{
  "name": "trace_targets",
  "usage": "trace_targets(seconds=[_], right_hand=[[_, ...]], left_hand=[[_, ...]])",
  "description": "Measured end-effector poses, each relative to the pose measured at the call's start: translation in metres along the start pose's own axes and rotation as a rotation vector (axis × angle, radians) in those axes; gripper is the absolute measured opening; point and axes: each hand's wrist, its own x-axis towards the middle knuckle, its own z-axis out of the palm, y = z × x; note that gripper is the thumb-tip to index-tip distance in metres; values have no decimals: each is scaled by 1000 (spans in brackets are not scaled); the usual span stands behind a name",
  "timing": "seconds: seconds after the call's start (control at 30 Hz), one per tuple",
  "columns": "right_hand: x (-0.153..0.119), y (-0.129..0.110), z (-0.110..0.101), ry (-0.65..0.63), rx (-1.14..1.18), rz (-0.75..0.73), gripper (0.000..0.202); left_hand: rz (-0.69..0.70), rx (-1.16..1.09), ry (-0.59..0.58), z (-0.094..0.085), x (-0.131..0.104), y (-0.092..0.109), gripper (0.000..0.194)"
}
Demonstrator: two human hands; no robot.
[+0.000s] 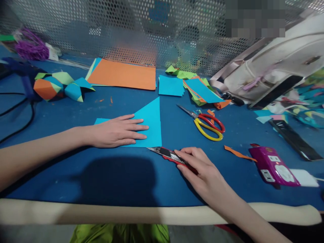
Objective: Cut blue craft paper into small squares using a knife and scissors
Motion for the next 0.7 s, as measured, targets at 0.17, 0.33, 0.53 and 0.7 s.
trace_targets(seconds=[0.17,0.33,0.53,0.7], right_hand=[[0,-3,0,-15,-5,11,32],[2,-5,2,-22,8,8,34],[2,-6,5,-13,-7,9,32],[2,-11,5,-17,-12,-10,32]], left_hand=[[5,-3,-6,1,0,0,44],[-8,-9,-1,0,1,0,43],[1,-1,-9,0,0,1,43],[-2,-28,24,0,0,1,42]])
